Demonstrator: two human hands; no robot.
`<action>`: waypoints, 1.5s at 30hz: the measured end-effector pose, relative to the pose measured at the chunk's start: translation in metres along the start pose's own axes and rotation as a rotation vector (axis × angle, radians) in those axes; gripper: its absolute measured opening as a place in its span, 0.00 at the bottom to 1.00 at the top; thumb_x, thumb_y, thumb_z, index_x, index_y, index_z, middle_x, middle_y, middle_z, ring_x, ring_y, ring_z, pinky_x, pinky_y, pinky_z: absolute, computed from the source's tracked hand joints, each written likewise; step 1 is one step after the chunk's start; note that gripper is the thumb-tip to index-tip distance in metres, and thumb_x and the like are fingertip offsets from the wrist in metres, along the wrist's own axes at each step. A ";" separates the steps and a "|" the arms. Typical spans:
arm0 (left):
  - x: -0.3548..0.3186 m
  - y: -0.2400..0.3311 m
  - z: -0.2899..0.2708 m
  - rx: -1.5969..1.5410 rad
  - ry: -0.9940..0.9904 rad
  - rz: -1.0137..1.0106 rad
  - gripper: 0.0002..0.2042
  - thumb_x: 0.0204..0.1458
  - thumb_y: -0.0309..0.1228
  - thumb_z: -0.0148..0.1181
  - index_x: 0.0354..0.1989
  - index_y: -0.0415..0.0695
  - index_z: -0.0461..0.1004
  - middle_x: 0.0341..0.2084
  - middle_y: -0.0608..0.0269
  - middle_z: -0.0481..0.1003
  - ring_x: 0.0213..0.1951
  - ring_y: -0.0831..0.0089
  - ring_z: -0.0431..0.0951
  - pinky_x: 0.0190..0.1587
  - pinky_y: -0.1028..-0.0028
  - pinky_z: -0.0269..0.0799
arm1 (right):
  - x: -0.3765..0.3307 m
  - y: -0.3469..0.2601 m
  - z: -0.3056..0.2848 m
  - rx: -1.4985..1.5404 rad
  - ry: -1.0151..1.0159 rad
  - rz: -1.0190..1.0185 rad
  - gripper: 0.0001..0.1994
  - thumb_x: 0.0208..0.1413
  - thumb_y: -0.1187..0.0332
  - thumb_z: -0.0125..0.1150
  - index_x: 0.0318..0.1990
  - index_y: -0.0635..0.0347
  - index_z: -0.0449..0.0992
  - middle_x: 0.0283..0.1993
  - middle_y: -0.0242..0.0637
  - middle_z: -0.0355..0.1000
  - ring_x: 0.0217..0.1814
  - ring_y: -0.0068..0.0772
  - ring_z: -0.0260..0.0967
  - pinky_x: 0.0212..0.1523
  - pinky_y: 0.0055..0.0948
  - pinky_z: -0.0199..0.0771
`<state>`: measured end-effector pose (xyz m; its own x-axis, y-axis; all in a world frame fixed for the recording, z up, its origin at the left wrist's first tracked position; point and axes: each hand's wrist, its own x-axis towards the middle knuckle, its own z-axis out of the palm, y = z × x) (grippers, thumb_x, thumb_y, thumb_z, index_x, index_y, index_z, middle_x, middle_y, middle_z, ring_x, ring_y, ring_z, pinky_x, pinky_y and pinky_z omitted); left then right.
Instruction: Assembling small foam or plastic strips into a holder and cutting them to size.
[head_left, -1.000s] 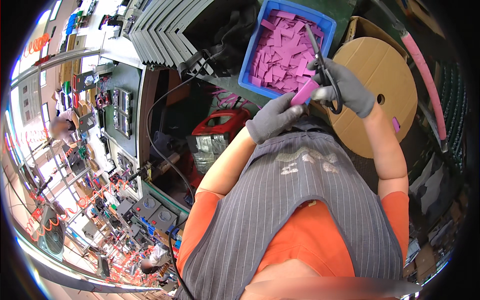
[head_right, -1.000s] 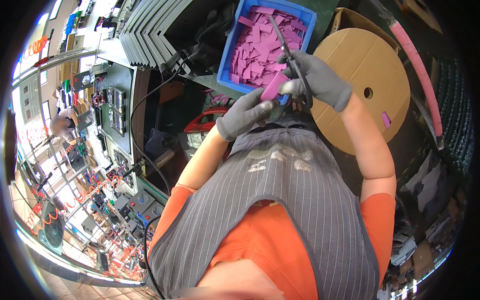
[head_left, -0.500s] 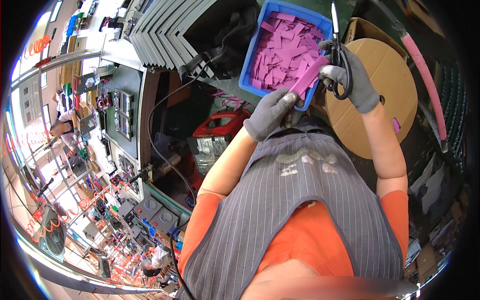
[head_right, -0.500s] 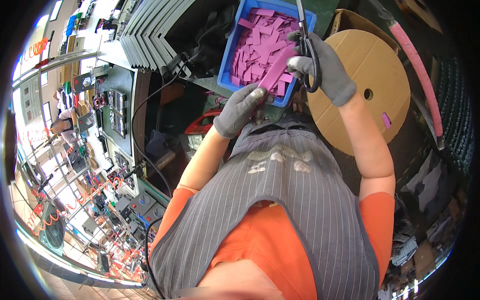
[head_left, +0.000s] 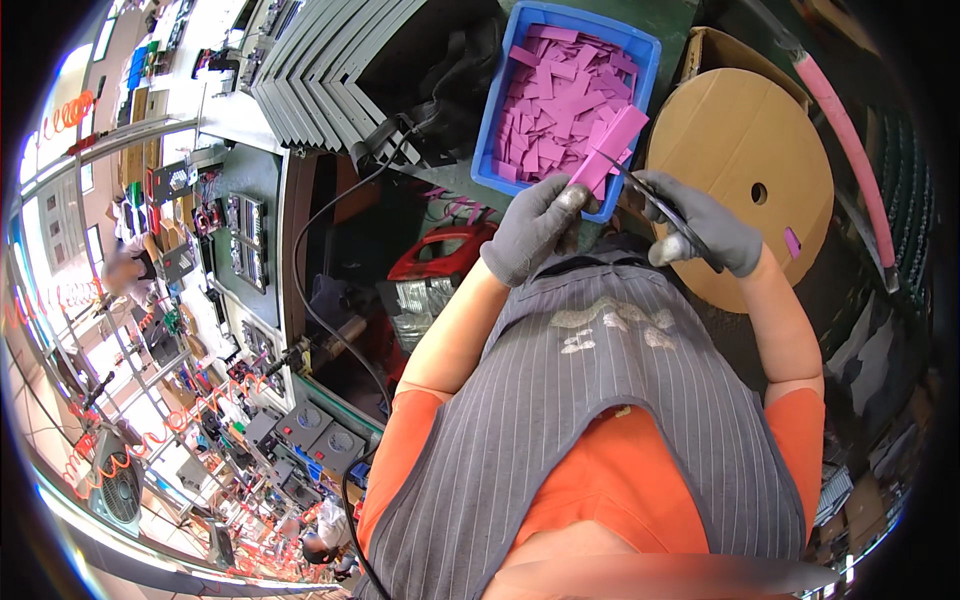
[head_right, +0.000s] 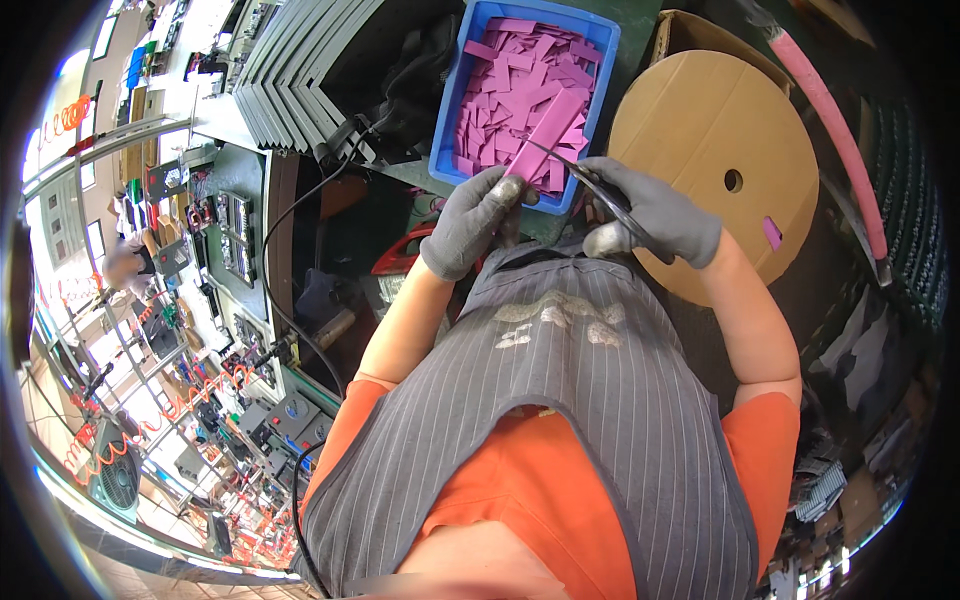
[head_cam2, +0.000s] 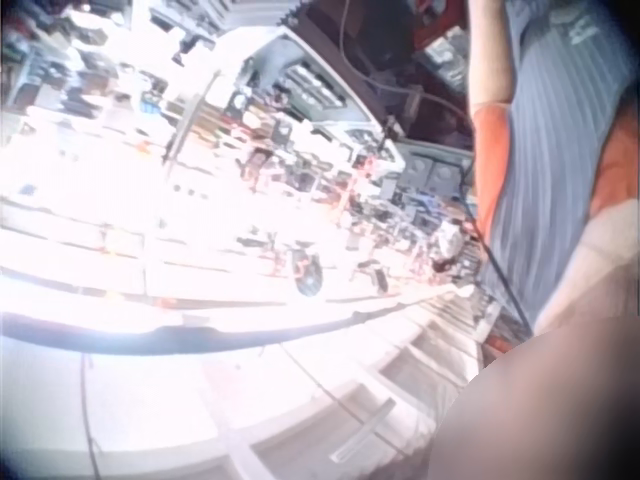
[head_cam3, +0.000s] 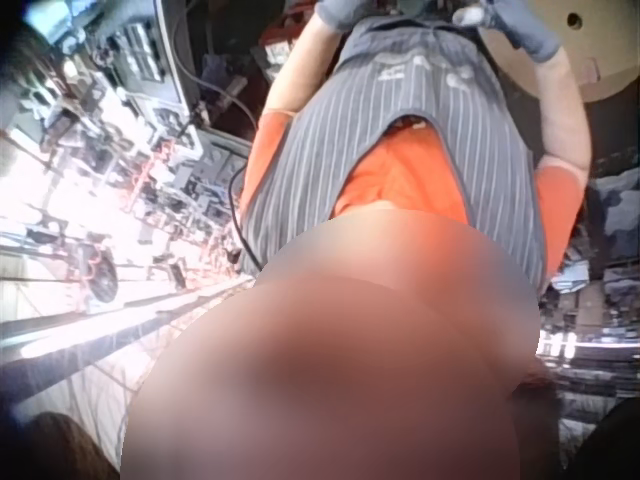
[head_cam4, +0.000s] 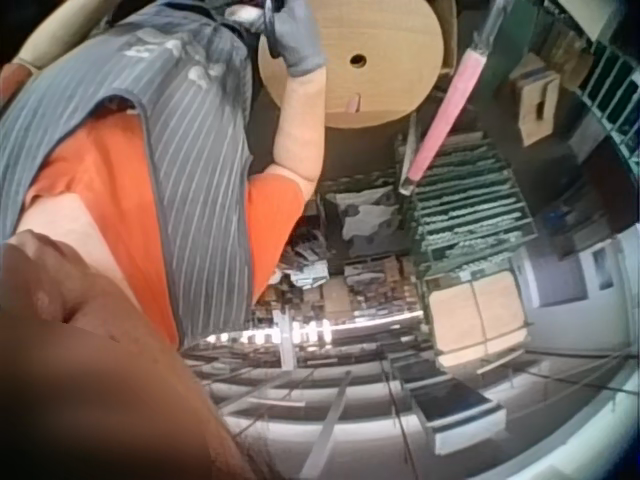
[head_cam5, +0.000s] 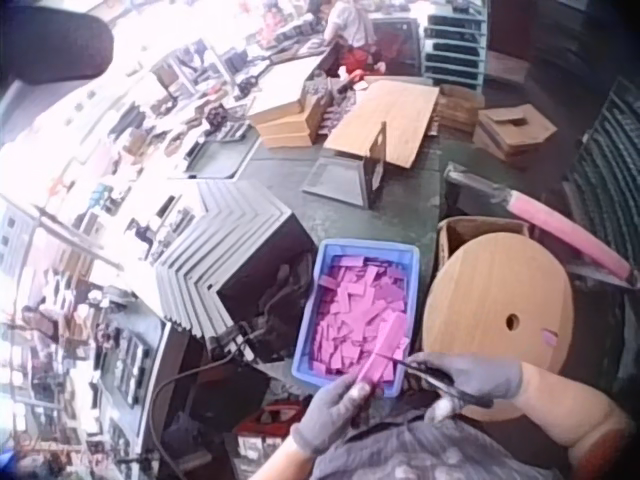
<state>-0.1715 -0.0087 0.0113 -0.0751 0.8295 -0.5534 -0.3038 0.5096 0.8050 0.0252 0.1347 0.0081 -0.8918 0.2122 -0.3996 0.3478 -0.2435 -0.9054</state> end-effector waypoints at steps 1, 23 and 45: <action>0.000 -0.001 0.000 0.004 -0.011 -0.002 0.16 0.59 0.42 0.45 0.34 0.41 0.70 0.14 0.70 0.64 0.16 0.83 0.64 0.19 0.82 0.58 | 0.001 -0.006 0.001 -0.015 0.025 0.029 0.46 0.30 0.51 0.75 0.57 0.64 0.59 0.36 0.33 0.65 0.38 0.26 0.63 0.39 0.24 0.65; 0.001 -0.003 0.006 -0.044 -0.002 -0.031 0.16 0.58 0.43 0.45 0.34 0.40 0.69 0.14 0.71 0.63 0.15 0.83 0.63 0.19 0.83 0.56 | 0.011 0.010 -0.006 -0.074 0.030 0.041 0.45 0.34 0.49 0.71 0.59 0.63 0.59 0.33 0.29 0.62 0.33 0.21 0.60 0.33 0.21 0.64; 0.010 -0.004 0.004 -0.031 0.004 -0.081 0.16 0.59 0.42 0.44 0.34 0.41 0.70 0.13 0.71 0.64 0.15 0.83 0.64 0.19 0.83 0.58 | 0.012 0.008 -0.003 0.132 0.029 0.111 0.22 0.47 0.60 0.62 0.48 0.62 0.69 0.26 0.25 0.63 0.23 0.12 0.59 0.20 0.14 0.60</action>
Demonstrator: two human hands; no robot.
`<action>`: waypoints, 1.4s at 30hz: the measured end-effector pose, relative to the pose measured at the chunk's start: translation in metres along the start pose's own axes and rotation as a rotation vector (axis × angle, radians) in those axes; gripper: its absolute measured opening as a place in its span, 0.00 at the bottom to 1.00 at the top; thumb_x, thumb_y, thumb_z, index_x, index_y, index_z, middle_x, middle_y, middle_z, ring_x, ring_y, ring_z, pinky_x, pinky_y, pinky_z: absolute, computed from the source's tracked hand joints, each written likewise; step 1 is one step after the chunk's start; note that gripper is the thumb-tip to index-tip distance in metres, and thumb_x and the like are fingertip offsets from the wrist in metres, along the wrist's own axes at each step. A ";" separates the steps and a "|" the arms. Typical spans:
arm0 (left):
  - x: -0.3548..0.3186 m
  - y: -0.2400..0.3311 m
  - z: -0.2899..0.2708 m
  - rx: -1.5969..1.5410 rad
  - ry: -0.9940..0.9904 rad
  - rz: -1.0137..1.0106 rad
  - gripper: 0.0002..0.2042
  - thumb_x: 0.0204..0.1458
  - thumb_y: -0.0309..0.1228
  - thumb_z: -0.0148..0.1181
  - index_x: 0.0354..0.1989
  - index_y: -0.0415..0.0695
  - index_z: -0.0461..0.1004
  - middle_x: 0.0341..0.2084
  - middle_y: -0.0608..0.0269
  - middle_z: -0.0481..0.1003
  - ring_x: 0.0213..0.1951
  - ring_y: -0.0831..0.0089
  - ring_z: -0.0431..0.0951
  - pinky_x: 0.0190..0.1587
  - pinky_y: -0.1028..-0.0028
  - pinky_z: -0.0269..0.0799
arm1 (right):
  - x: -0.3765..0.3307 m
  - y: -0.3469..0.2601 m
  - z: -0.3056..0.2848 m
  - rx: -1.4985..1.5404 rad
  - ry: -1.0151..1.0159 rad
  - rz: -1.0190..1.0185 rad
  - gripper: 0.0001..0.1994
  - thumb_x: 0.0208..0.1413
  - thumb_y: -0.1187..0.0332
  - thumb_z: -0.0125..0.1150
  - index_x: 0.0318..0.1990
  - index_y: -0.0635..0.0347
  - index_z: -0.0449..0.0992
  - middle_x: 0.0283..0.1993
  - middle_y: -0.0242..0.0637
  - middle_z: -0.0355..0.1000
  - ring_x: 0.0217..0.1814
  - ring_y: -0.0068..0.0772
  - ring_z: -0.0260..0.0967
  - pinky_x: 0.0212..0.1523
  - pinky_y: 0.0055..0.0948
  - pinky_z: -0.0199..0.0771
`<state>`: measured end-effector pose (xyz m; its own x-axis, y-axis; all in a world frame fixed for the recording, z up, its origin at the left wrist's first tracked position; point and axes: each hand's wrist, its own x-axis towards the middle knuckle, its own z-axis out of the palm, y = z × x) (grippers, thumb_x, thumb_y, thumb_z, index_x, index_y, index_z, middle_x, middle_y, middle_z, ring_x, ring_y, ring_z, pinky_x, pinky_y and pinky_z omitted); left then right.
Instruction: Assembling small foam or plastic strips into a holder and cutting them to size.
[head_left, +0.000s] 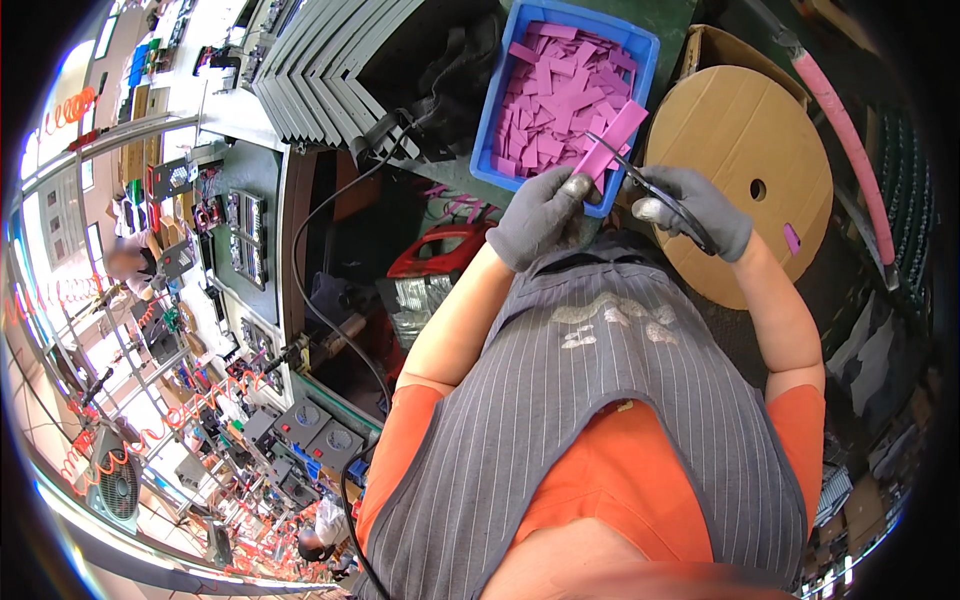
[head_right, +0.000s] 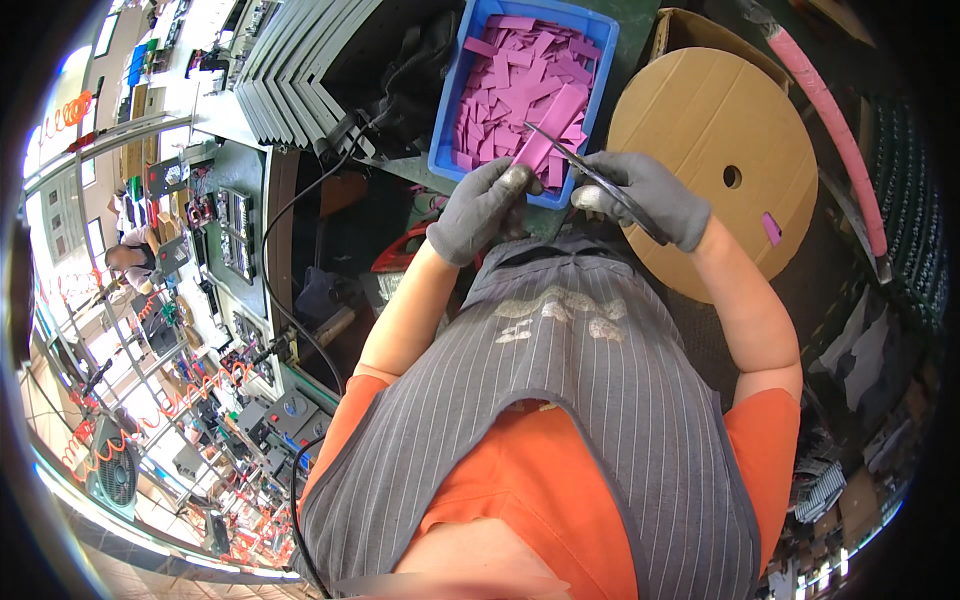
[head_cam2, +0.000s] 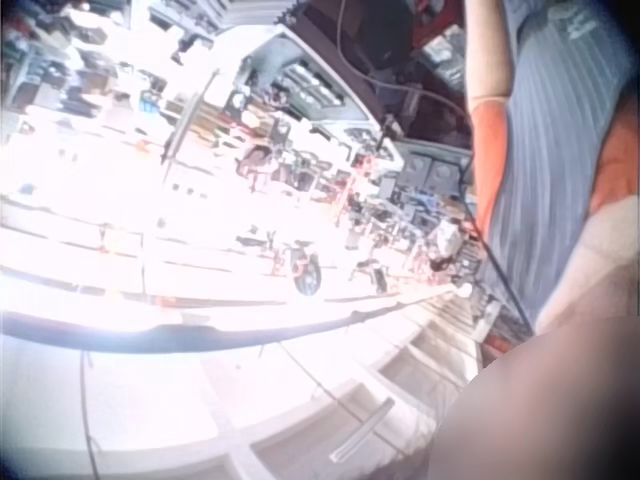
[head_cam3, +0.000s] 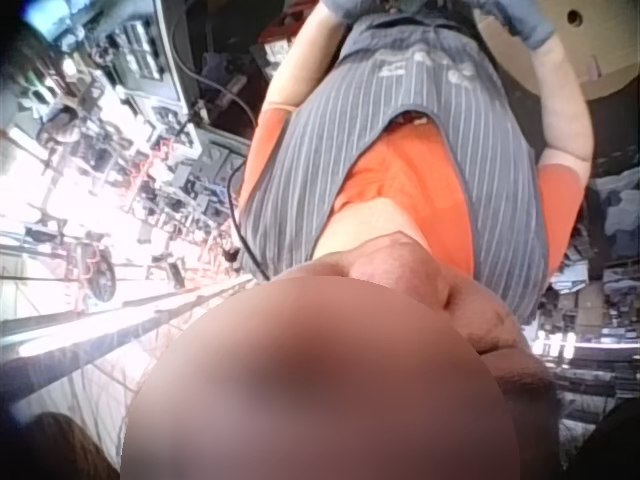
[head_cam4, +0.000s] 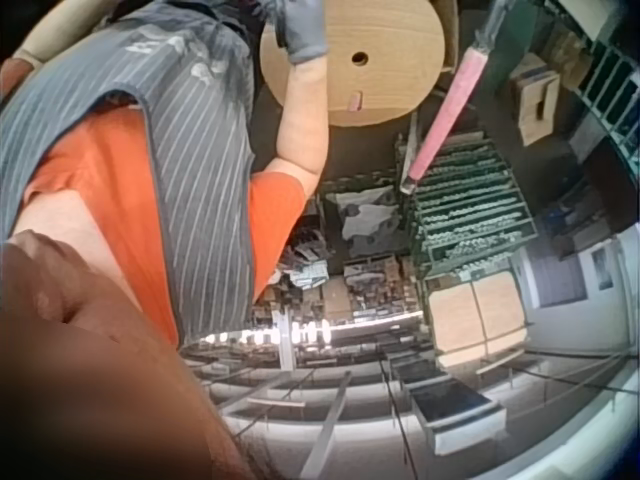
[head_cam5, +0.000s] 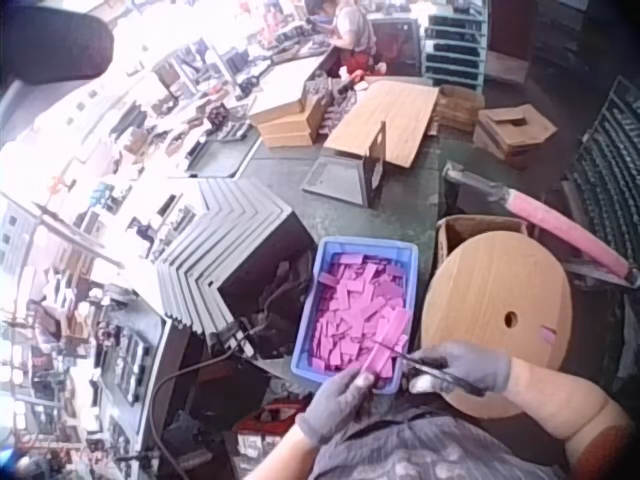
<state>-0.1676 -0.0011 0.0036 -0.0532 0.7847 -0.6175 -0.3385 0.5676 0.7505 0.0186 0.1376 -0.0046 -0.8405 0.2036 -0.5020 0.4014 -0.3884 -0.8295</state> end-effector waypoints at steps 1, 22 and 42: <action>0.006 -0.002 -0.004 0.080 -0.008 0.006 0.16 0.59 0.42 0.44 0.34 0.41 0.70 0.13 0.70 0.64 0.15 0.82 0.64 0.18 0.82 0.58 | 0.001 0.000 -0.001 -0.002 0.001 -0.001 0.22 0.47 0.60 0.62 0.48 0.62 0.69 0.26 0.25 0.63 0.23 0.12 0.59 0.20 0.14 0.60; -0.006 -0.014 0.003 0.089 -0.239 -0.053 0.18 0.57 0.43 0.48 0.42 0.38 0.66 0.20 0.69 0.67 0.21 0.81 0.69 0.22 0.80 0.65 | 0.014 -0.014 0.003 -0.075 0.165 -0.261 0.19 0.47 0.76 0.60 0.49 0.60 0.66 0.26 0.24 0.61 0.24 0.15 0.60 0.24 0.15 0.63; -0.012 -0.002 -0.004 -0.032 -0.022 0.102 0.15 0.58 0.42 0.47 0.33 0.41 0.70 0.17 0.71 0.63 0.18 0.83 0.62 0.21 0.81 0.58 | -0.026 0.003 -0.005 -0.077 -0.051 -0.014 0.45 0.32 0.49 0.73 0.58 0.60 0.58 0.34 0.26 0.60 0.34 0.15 0.59 0.34 0.15 0.62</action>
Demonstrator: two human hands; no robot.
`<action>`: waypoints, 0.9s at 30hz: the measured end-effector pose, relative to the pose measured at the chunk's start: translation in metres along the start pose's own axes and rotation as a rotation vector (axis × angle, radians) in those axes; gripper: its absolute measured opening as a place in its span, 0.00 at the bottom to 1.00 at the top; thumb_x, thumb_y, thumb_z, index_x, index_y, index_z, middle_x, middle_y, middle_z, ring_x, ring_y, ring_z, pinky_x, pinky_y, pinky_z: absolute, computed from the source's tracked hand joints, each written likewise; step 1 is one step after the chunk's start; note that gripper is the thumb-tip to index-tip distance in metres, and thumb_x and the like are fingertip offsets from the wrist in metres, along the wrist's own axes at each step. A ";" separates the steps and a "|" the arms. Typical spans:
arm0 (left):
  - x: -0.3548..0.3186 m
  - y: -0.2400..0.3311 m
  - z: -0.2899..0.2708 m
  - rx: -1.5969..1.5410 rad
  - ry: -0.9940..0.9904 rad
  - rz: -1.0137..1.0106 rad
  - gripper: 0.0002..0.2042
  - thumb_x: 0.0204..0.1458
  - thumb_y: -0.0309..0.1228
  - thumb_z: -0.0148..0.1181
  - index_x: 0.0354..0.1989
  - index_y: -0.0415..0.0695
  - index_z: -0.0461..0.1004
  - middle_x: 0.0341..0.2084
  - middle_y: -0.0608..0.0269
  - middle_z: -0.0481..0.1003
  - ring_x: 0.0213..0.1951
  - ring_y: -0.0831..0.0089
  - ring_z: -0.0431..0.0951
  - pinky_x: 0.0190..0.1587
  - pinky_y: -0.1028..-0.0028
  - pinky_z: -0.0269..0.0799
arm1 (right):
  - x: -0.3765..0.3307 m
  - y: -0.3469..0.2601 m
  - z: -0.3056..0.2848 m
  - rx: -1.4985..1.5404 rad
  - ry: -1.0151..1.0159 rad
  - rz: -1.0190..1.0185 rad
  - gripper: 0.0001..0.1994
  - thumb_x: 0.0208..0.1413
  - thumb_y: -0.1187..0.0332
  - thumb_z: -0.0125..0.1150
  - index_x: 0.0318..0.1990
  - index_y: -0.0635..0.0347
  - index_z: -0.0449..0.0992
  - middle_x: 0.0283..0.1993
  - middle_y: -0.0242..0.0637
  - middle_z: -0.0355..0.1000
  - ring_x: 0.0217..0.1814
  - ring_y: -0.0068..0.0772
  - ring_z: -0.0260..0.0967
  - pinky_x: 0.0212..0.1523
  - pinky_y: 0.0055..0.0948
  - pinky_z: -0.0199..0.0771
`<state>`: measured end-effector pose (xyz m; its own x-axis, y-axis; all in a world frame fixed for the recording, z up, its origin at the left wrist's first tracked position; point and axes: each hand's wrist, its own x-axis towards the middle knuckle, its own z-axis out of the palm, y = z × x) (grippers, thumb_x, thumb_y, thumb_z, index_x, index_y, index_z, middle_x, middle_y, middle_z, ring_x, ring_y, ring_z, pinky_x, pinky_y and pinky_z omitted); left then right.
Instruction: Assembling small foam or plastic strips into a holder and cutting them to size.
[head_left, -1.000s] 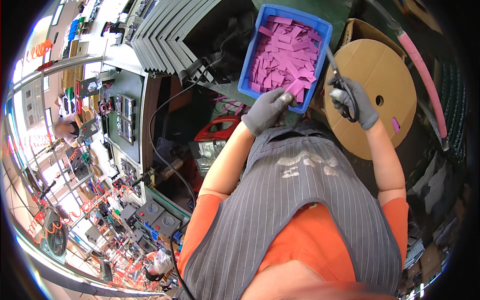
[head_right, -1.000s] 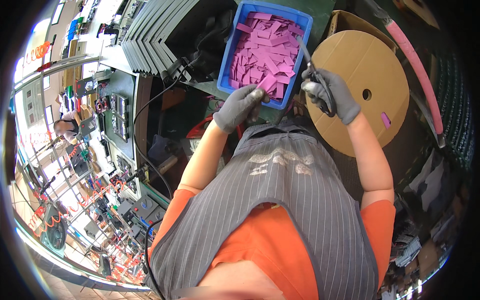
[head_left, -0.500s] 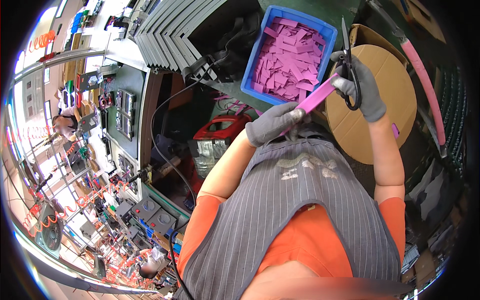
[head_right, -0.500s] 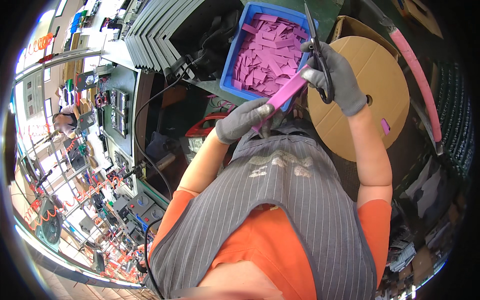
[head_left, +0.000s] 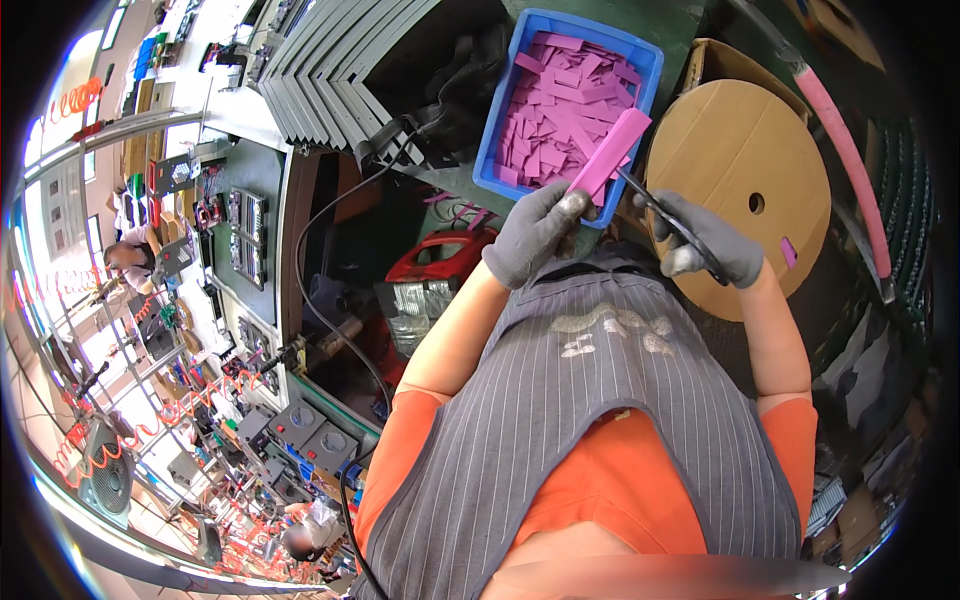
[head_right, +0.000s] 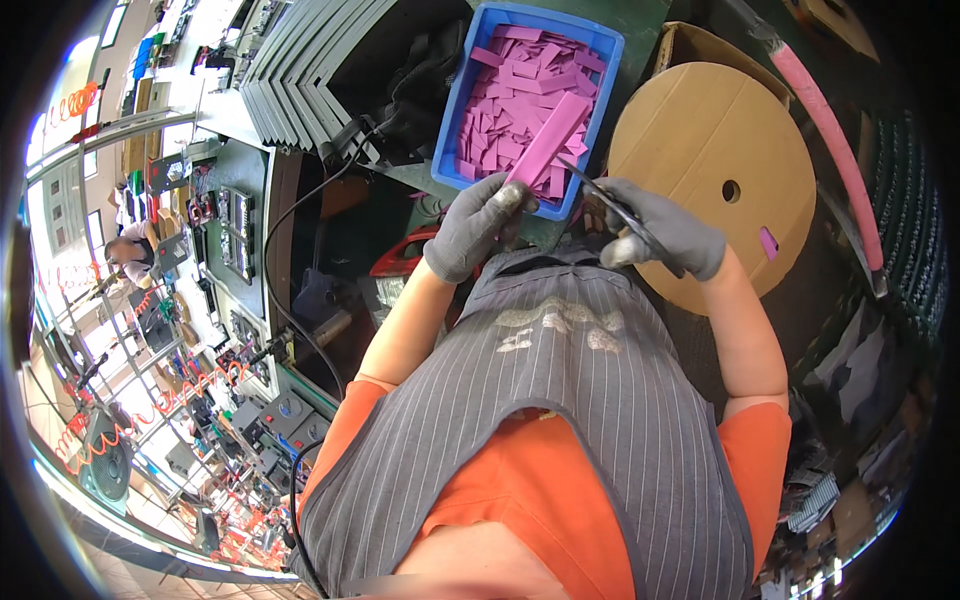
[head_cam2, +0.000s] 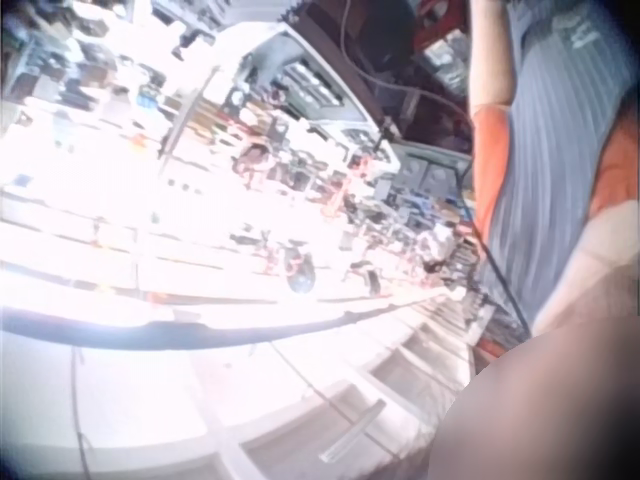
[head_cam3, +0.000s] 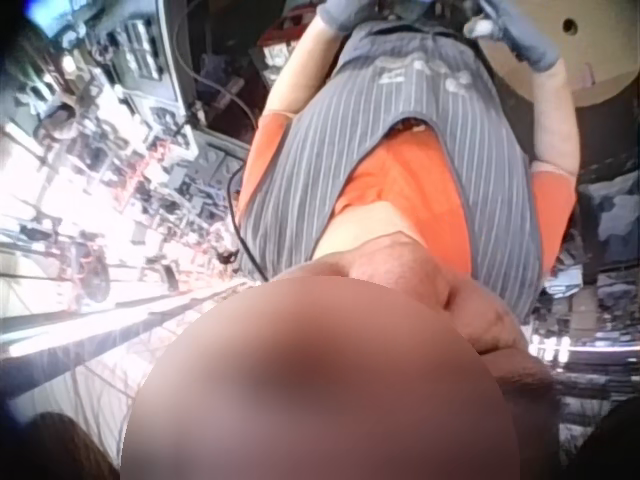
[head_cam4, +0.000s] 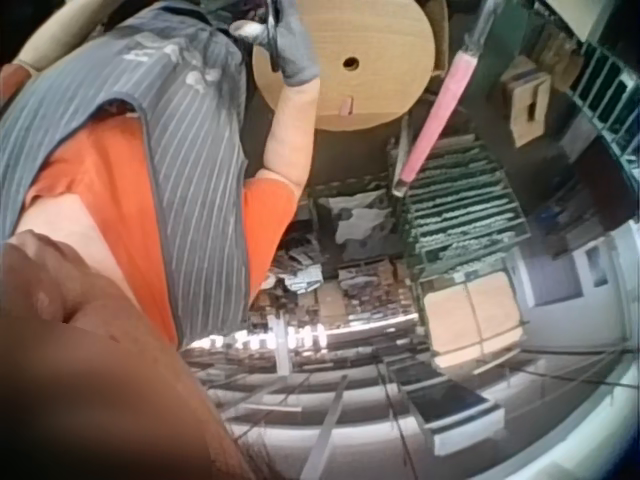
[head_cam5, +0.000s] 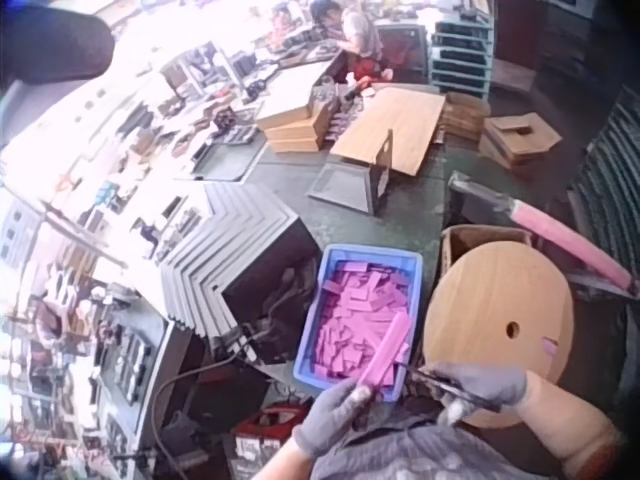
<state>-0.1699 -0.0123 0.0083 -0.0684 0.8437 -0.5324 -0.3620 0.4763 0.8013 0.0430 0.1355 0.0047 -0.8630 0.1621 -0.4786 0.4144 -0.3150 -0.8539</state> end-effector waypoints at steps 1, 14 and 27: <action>0.002 -0.003 0.001 0.024 -0.009 -0.002 0.15 0.58 0.42 0.47 0.33 0.41 0.70 0.17 0.71 0.64 0.18 0.83 0.63 0.21 0.81 0.59 | 0.004 -0.001 0.002 0.013 -0.011 0.000 0.47 0.30 0.51 0.75 0.59 0.60 0.58 0.34 0.27 0.59 0.32 0.16 0.58 0.32 0.17 0.62; 0.005 -0.011 -0.001 0.041 -0.013 -0.013 0.17 0.57 0.43 0.48 0.33 0.39 0.69 0.20 0.70 0.64 0.17 0.84 0.63 0.20 0.83 0.59 | 0.023 -0.009 0.006 -0.058 0.054 -0.054 0.34 0.40 0.55 0.70 0.53 0.63 0.64 0.32 0.28 0.63 0.36 0.21 0.61 0.37 0.19 0.64; 0.019 -0.015 -0.021 0.086 -0.019 -0.099 0.17 0.58 0.42 0.46 0.35 0.38 0.69 0.14 0.70 0.62 0.15 0.82 0.62 0.18 0.81 0.57 | 0.039 0.010 -0.016 0.329 0.208 0.123 0.11 0.51 0.66 0.56 0.37 0.63 0.71 0.19 0.29 0.66 0.18 0.17 0.64 0.18 0.16 0.64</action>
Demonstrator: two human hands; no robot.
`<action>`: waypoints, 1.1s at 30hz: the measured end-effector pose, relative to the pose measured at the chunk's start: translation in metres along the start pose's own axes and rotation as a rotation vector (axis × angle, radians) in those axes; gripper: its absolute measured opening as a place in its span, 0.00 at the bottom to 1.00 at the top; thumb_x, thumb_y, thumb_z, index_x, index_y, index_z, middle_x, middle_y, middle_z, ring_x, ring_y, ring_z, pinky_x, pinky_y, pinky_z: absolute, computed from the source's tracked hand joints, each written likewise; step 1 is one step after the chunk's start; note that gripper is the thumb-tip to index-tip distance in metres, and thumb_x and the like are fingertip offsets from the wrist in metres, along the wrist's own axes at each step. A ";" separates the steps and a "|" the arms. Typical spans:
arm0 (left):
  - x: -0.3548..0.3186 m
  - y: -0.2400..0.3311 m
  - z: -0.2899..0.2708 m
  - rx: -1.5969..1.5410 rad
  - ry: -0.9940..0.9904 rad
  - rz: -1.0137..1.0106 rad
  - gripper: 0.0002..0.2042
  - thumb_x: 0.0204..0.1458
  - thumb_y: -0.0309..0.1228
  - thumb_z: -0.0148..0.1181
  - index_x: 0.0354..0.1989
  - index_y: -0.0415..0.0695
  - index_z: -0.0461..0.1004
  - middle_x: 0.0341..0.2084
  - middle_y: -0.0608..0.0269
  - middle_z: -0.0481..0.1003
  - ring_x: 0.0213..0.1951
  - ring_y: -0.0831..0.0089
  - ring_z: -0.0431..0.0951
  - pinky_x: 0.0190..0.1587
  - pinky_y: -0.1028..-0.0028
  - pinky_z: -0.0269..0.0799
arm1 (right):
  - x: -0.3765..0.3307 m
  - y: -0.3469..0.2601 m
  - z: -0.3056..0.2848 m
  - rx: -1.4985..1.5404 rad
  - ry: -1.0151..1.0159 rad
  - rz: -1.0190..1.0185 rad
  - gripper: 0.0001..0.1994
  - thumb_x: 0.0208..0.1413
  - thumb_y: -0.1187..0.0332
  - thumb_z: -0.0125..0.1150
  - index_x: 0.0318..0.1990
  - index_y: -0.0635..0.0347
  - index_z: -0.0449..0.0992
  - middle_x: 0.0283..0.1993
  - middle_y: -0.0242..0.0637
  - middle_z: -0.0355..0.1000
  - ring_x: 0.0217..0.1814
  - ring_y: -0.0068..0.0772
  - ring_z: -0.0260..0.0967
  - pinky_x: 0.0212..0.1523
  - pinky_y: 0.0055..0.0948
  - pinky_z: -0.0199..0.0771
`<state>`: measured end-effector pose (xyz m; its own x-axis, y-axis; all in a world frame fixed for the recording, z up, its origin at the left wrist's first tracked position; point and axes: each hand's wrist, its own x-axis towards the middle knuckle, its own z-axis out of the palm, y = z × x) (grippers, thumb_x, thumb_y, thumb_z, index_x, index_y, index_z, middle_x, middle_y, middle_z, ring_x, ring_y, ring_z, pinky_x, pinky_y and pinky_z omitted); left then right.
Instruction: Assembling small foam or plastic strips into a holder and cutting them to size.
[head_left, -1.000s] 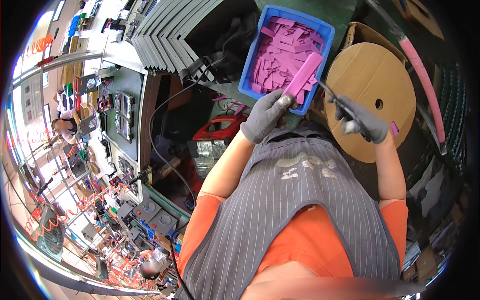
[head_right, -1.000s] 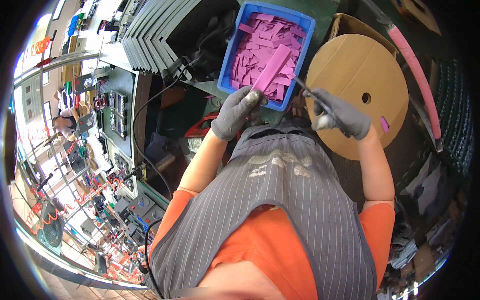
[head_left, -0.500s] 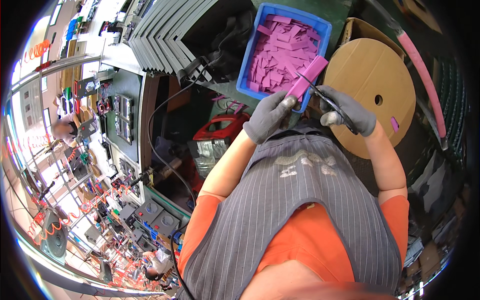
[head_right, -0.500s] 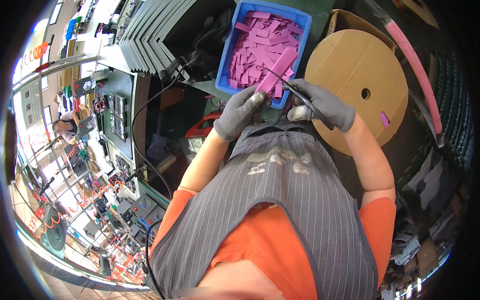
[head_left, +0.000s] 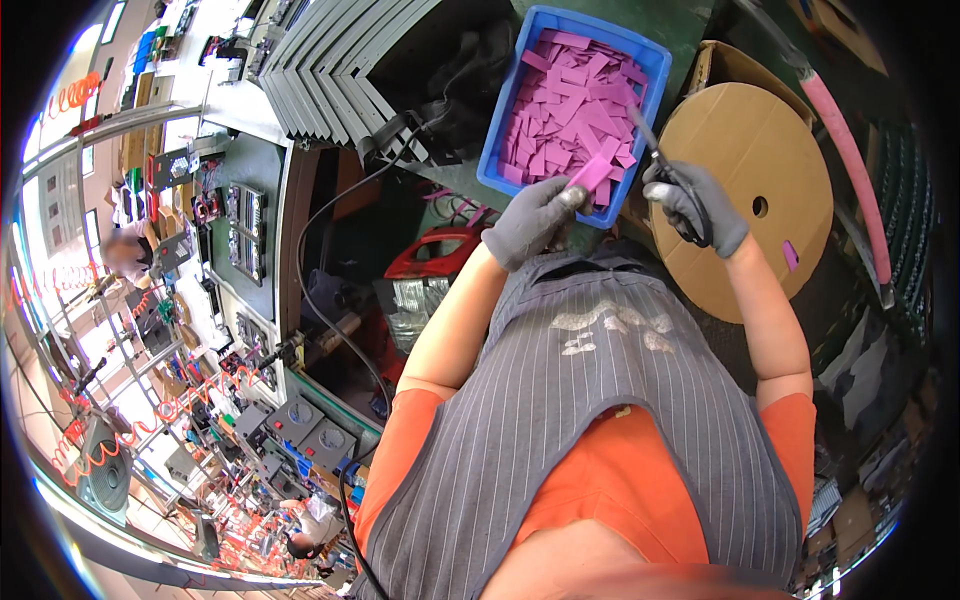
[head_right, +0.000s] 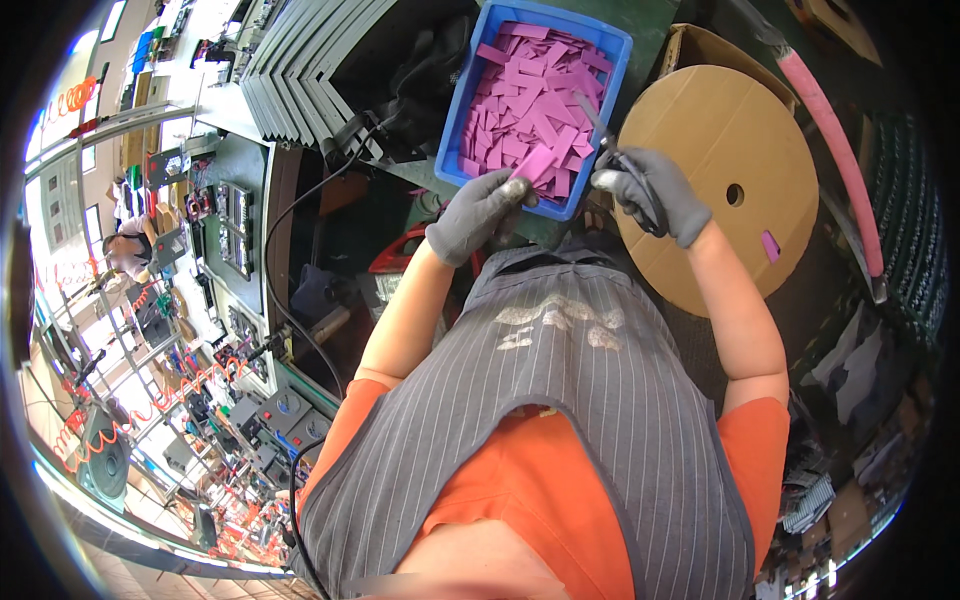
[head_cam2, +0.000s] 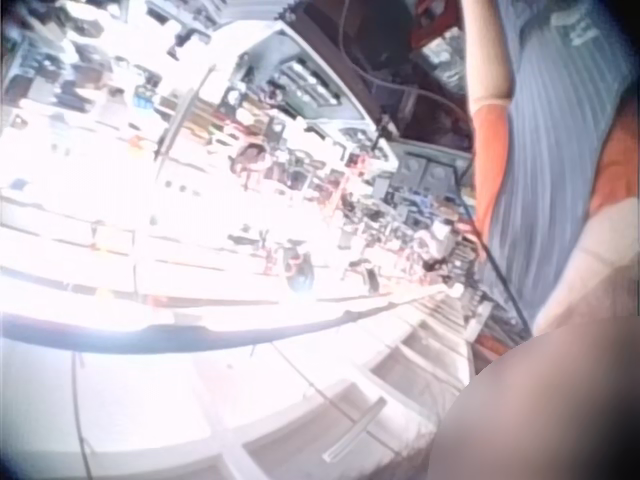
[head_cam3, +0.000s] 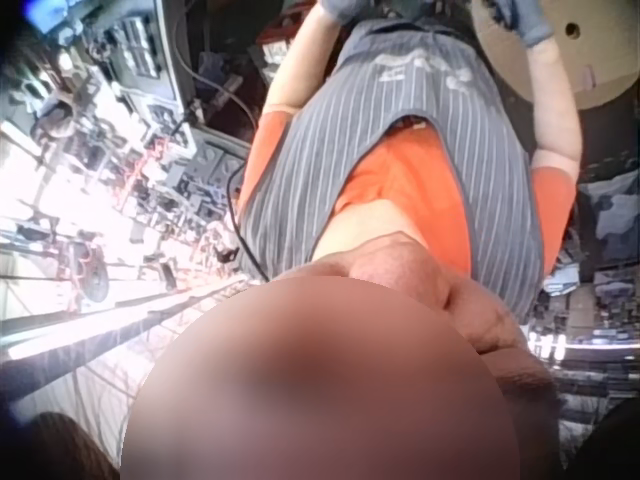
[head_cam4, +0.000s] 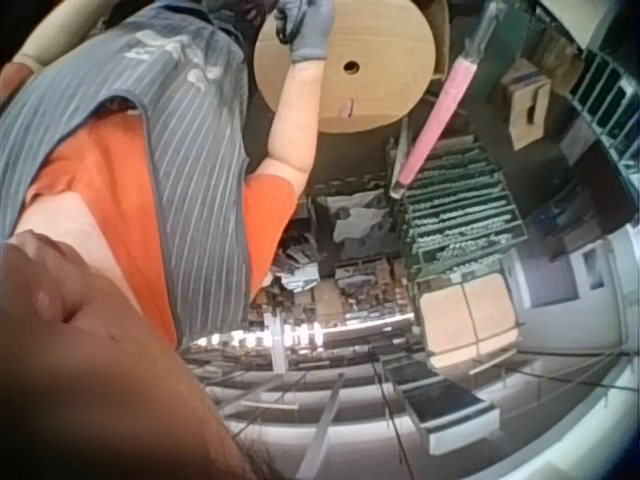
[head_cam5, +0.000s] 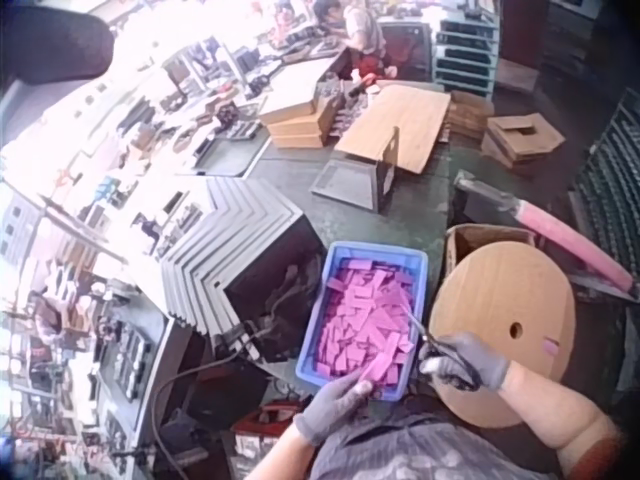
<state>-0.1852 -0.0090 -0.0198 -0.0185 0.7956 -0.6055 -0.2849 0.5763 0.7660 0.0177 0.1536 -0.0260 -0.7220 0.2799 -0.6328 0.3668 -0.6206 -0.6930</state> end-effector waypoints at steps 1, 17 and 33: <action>-0.004 0.000 0.001 0.014 -0.040 0.000 0.17 0.58 0.43 0.47 0.35 0.38 0.69 0.14 0.70 0.63 0.15 0.82 0.62 0.18 0.81 0.57 | -0.001 -0.002 0.004 -0.001 -0.003 0.000 0.11 0.51 0.66 0.56 0.37 0.63 0.71 0.19 0.29 0.66 0.18 0.17 0.64 0.18 0.16 0.64; -0.017 0.020 0.014 -0.082 -0.198 -0.005 0.15 0.58 0.41 0.48 0.38 0.39 0.68 0.18 0.70 0.65 0.18 0.82 0.64 0.22 0.81 0.61 | 0.000 -0.053 0.017 -0.167 0.023 -0.513 0.24 0.44 0.73 0.61 0.52 0.61 0.64 0.27 0.27 0.66 0.25 0.17 0.63 0.26 0.14 0.65; -0.008 0.015 0.015 -0.101 0.047 0.089 0.15 0.58 0.41 0.48 0.34 0.40 0.70 0.15 0.71 0.62 0.17 0.83 0.62 0.21 0.81 0.58 | -0.034 -0.012 0.017 -0.313 -0.235 -0.197 0.50 0.28 0.47 0.74 0.59 0.62 0.57 0.36 0.30 0.63 0.38 0.25 0.59 0.41 0.25 0.63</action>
<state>-0.1753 -0.0040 -0.0007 -0.0923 0.8315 -0.5477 -0.3749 0.4806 0.7928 0.0275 0.1394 0.0097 -0.8966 0.1738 -0.4074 0.3430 -0.3096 -0.8869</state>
